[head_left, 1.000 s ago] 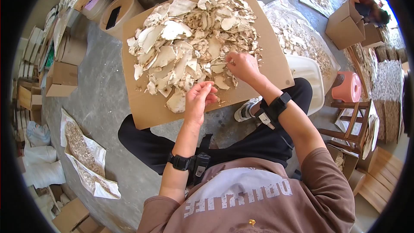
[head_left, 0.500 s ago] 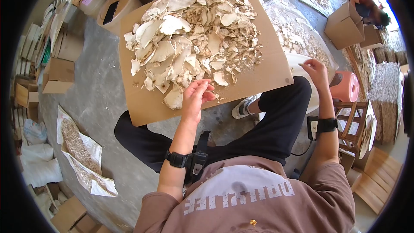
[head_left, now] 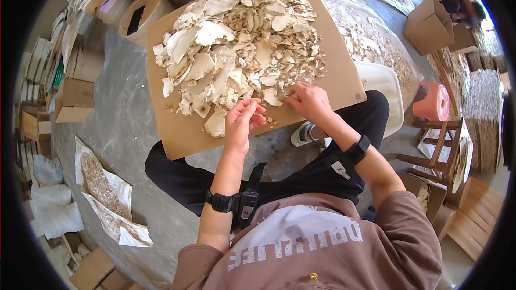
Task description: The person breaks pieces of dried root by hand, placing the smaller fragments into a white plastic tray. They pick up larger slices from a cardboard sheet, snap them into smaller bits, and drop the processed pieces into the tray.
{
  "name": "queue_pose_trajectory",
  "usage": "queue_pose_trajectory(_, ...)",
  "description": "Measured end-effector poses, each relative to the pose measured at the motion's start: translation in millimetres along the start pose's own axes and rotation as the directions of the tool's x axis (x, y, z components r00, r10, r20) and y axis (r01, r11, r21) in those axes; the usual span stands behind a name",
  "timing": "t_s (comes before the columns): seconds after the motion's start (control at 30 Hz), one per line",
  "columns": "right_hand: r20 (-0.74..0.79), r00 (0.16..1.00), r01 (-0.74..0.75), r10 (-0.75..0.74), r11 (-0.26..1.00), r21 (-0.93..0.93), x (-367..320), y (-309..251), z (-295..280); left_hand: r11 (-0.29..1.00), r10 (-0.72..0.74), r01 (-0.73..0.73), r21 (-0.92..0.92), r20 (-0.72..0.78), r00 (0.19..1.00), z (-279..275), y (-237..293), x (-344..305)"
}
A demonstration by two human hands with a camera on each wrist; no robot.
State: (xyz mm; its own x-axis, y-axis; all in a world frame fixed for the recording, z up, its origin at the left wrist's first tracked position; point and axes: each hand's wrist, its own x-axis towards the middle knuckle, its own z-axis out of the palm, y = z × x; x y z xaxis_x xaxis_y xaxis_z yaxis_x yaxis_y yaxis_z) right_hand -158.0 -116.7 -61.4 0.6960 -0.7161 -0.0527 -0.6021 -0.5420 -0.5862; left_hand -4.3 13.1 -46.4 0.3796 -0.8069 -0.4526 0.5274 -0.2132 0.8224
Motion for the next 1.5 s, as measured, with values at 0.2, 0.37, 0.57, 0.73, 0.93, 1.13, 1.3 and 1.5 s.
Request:
queue_pose_trajectory(0.2,0.353,0.92,-0.353,0.169,-0.03,0.935,-7.6,36.4,-22.7,0.999,-0.006,0.006,-0.036,0.008,1.0,0.6,-5.6,0.9)
queue_pose_trajectory(0.37,0.295,0.927,-0.236,0.234,-0.247,0.94,3.8,48.6,-27.2,1.0,0.008,-0.008,0.001,0.01,1.0,0.0,-5.9,1.6)
queue_pose_trajectory(0.57,0.142,0.905,-0.185,0.402,0.071,0.98,8.0,69.3,-52.8,1.0,0.001,-0.001,0.006,-0.024,1.0,-4.6,-4.5,1.5)
queue_pose_trajectory(0.73,-0.094,0.959,-0.274,0.267,0.959,-0.075,5.7,61.0,-48.0,1.0,-0.003,0.003,0.003,0.002,1.0,-2.0,-8.5,3.1)
queue_pose_trajectory(0.93,-0.232,0.967,-0.063,0.105,0.982,0.179,10.4,72.6,-27.1,1.0,-0.005,0.005,0.028,-0.008,1.0,-4.3,-6.3,0.7)
queue_pose_trajectory(1.13,0.176,0.931,-0.116,0.321,-0.198,0.973,0.2,88.2,-72.5,1.0,0.0,0.0,-0.009,-0.032,0.999,-3.5,-4.6,-1.2)
queue_pose_trajectory(1.3,0.001,0.962,0.141,0.272,-0.502,0.853,-26.4,158.0,-111.9,1.0,0.001,-0.001,0.0,-0.003,1.0,-2.1,-8.0,0.3)
queue_pose_trajectory(1.5,-0.042,0.543,-0.199,0.839,0.177,0.964,-66.7,225.4,-143.9,0.999,-0.012,0.011,0.048,0.02,1.0,2.8,-9.7,1.3)
